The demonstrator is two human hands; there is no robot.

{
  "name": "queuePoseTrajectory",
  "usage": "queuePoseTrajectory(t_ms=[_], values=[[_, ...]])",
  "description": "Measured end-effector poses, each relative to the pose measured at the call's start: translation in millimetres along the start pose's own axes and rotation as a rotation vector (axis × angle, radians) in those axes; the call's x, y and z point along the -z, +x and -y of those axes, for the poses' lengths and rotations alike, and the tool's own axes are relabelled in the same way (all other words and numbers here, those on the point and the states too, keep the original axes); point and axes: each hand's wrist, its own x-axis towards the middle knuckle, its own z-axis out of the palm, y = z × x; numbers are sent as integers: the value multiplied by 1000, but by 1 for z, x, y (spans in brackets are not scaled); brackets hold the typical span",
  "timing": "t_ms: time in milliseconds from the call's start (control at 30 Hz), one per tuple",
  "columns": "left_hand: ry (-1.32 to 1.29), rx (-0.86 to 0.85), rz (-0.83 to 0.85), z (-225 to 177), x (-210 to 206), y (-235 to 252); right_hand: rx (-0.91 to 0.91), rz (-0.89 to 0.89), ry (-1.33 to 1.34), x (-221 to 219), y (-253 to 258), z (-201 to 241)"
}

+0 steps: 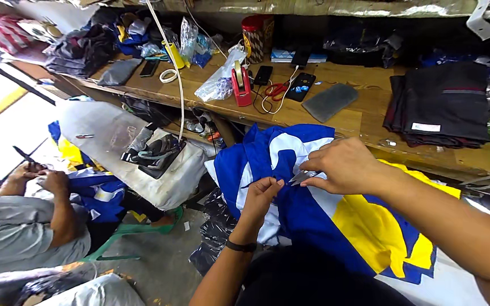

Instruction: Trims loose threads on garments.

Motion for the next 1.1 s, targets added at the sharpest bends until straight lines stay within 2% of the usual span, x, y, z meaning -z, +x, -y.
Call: queuePoseTrajectory(t_ms=[300, 667, 833, 967, 1033, 1100], values=[[40, -30, 12, 0, 1, 1, 53, 126, -85, 4, 18, 8], [90, -55, 47, 0, 7, 2, 87, 210, -76, 7, 30, 12], [135, -81, 82, 3, 10, 2, 85, 305, -71, 11, 38, 16], [133, -72, 69, 5, 14, 2, 81, 303, -75, 8, 40, 15], [136, -68, 66, 8, 15, 1, 51, 324, -59, 8, 38, 14], [119, -42, 26, 11, 16, 0, -64, 331, 32, 8, 30, 13]])
